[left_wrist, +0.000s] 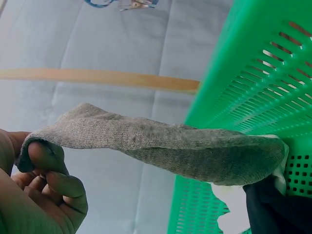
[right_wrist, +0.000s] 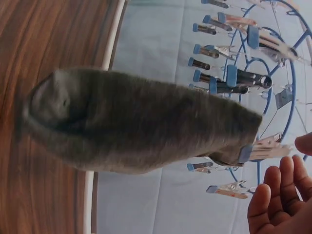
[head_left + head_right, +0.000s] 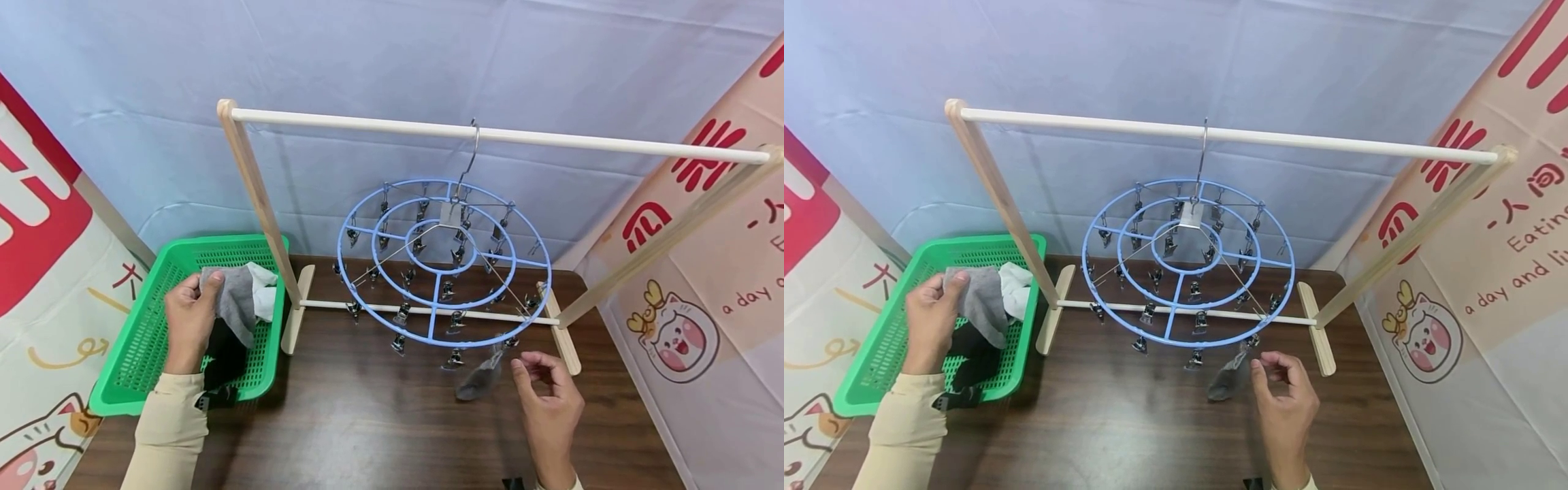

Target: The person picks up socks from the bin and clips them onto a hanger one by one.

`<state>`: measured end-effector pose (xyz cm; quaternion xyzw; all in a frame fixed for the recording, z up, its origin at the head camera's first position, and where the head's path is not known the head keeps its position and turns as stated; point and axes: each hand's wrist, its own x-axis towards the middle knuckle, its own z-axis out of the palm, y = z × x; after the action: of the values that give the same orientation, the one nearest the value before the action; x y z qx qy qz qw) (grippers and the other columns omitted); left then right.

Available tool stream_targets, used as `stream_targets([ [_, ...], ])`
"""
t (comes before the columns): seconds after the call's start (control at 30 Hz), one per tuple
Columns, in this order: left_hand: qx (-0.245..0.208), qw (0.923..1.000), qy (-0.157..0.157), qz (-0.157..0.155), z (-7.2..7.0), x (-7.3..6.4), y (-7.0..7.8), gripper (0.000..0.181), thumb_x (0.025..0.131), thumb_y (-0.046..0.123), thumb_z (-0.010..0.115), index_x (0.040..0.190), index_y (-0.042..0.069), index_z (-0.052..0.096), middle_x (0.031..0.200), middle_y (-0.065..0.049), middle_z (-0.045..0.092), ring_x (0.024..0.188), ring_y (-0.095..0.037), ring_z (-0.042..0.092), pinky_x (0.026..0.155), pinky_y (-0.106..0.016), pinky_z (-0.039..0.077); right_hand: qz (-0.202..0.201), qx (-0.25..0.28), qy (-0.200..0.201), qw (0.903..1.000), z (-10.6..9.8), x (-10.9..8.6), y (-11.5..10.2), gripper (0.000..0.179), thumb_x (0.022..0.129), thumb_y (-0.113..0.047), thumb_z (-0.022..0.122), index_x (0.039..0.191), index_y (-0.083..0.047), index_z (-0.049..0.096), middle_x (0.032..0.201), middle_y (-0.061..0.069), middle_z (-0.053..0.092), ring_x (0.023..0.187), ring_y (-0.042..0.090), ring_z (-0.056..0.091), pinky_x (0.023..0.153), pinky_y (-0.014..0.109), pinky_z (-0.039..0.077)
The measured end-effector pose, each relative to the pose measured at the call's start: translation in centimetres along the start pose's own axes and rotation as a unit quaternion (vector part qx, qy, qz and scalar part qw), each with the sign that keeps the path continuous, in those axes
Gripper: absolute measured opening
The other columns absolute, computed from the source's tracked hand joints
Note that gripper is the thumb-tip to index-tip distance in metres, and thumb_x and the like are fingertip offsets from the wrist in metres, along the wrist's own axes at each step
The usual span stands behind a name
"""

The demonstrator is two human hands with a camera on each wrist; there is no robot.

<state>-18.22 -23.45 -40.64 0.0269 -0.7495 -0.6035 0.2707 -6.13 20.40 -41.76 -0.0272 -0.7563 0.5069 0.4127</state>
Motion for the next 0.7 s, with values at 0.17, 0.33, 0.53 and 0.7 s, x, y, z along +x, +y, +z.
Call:
stream_targets([
  [0.17,-0.008,1.0000,0.004,-0.004,-0.2,0.6,-1.7,0.044,0.095,0.013,0.062,0.063,-0.008,0.042,0.048,0.005,0.024,0.037,-0.010,0.026,0.037,-0.027,0.022,0.012,0.002,-0.037,0.9992,0.4,-0.6,0.2,0.012,0.075,0.022,0.066,0.084,0.014,0.064,0.073,0.002,0.064,0.069,0.002,0.057,0.064,0.012,0.044],
  [0.33,-0.009,0.9999,0.006,-0.013,-0.2,0.7,-2.3,0.040,0.095,0.015,0.064,0.067,-0.010,0.048,0.048,0.004,0.025,0.037,-0.009,0.026,0.037,-0.027,0.022,0.044,0.021,-0.091,0.9947,0.6,-1.3,1.3,0.016,0.077,0.019,0.068,0.088,0.008,0.066,0.077,0.000,0.065,0.070,0.002,0.059,0.063,0.014,0.045],
  [0.53,-0.028,0.9995,-0.004,-0.012,0.0,0.1,-0.2,0.038,0.094,0.009,0.063,0.068,-0.013,0.048,0.047,0.004,0.025,0.037,-0.009,0.026,0.037,-0.027,0.021,0.024,0.051,-0.137,0.9890,1.1,-1.5,1.2,0.021,0.076,0.020,0.069,0.093,0.008,0.067,0.082,0.007,0.068,0.072,0.006,0.061,0.062,0.016,0.047],
  [0.7,-0.037,0.9990,-0.006,-0.022,0.0,0.0,0.2,0.035,0.094,0.008,0.063,0.071,-0.015,0.050,0.047,0.002,0.026,0.037,-0.009,0.028,0.037,-0.027,0.021,0.011,0.066,-0.161,0.9846,1.4,-1.5,1.2,0.028,0.074,0.022,0.069,0.097,0.008,0.066,0.084,0.015,0.067,0.074,0.008,0.062,0.061,0.016,0.047],
])
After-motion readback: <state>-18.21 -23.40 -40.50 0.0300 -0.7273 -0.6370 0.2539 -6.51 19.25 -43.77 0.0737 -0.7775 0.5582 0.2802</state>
